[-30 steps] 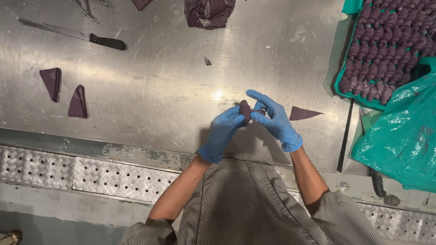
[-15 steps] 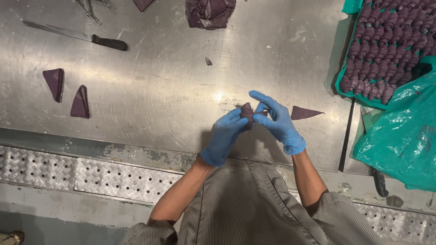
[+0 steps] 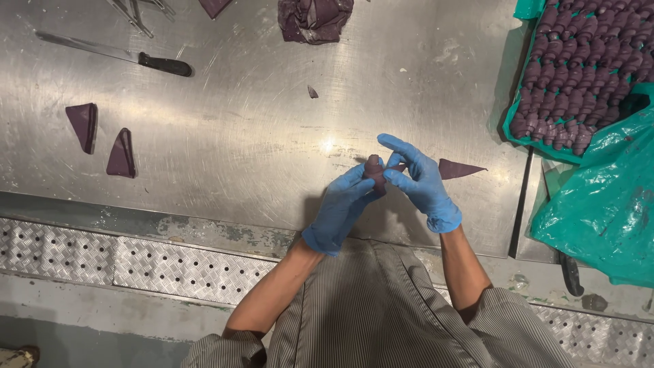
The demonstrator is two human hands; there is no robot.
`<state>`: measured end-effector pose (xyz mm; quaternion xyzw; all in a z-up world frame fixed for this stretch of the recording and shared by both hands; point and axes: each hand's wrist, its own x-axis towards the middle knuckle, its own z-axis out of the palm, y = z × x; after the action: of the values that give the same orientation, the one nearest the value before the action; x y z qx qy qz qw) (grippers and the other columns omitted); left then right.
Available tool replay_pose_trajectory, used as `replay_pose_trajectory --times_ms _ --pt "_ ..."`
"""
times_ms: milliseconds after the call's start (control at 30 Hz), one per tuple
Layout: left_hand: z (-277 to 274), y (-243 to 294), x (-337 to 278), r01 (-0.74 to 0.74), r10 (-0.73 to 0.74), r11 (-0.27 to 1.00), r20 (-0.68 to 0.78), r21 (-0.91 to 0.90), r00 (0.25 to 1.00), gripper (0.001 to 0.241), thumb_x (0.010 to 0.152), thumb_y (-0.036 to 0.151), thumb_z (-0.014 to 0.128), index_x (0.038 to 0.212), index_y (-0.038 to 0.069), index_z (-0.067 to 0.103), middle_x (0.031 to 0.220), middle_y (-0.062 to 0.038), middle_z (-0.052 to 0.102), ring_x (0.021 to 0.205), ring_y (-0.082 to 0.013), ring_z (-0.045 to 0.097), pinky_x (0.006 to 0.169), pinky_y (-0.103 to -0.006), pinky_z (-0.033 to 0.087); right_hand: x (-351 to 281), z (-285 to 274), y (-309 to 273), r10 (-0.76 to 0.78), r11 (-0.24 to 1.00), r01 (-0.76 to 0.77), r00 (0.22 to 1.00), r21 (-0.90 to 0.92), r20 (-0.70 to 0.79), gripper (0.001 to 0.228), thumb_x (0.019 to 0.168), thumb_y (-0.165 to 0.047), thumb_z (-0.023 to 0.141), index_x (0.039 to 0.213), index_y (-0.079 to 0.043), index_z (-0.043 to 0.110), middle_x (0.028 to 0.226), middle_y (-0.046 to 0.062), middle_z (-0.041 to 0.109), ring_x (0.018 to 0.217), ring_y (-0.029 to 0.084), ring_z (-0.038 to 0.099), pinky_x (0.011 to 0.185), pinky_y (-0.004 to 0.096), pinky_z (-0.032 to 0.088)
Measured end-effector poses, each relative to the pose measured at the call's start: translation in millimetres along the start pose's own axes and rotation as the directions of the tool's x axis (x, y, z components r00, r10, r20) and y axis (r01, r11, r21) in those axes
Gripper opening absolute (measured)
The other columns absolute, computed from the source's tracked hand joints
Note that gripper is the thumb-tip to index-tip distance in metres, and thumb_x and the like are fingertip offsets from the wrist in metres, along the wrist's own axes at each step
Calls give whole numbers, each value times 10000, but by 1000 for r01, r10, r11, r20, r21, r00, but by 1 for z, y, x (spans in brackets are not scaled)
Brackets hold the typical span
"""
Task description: Shape pieces of purple dough into conical or croissant-like forms on a metal workstation.
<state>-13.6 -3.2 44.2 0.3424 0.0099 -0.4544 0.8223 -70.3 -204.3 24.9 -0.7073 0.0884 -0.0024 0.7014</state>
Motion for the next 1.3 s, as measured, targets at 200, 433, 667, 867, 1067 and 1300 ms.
replay_pose_trajectory --times_ms 200,433,667,867,1067,1300 --pt "0 1 -2 -36 35 998 22 56 999 447 1072 156 577 1436 -96 517 1274 -131 635 1176 -185 612 1090 -357 489 0 -1 -3 -31 999 31 1000 -5 0 643 914 -166 733 1511 -37 534 907 -42 557 870 73 546 905 266 463" --pt "-2 -5 2 -35 35 999 -9 19 999 483 1028 121 588 1468 -52 489 1308 -130 623 1193 -184 607 1089 -346 484 -1 5 -3 -94 990 95 996 -108 9 617 936 -152 712 1516 -26 545 914 -36 581 876 76 560 1058 278 457" --pt "-3 -7 3 -94 94 996 6 -6 996 512 1042 83 590 1486 -129 449 1361 -177 608 1272 -229 594 1153 -372 465 2 10 -3 -56 998 55 998 -40 -41 638 911 -108 707 1519 -20 537 912 -36 563 886 81 534 1001 301 437" --pt "-3 -2 3 -56 56 998 -48 -3 997 513 1021 58 573 1491 -102 445 1360 -165 616 1274 -216 592 1140 -340 451 4 13 -3 -69 992 62 996 -110 -57 606 929 -77 673 1518 -38 540 919 -38 575 896 77 550 1031 304 457" --pt "-12 -7 7 -76 76 997 -23 17 997 526 1014 47 591 1500 -91 443 1325 -127 625 1241 -182 594 1124 -324 454 7 18 -5 -127 982 117 990 -151 -55 585 939 -40 682 1506 -31 540 921 -29 584 901 78 565 1083 296 456" --pt "-21 -6 13 -105 106 993 29 -50 994 453 1047 64 601 1441 -126 483 1296 -128 633 1220 -182 606 1131 -353 476 10 28 -2 -105 991 94 988 -100 -117 580 935 6 627 1509 -10 548 963 -23 579 926 77 555 1030 266 467"
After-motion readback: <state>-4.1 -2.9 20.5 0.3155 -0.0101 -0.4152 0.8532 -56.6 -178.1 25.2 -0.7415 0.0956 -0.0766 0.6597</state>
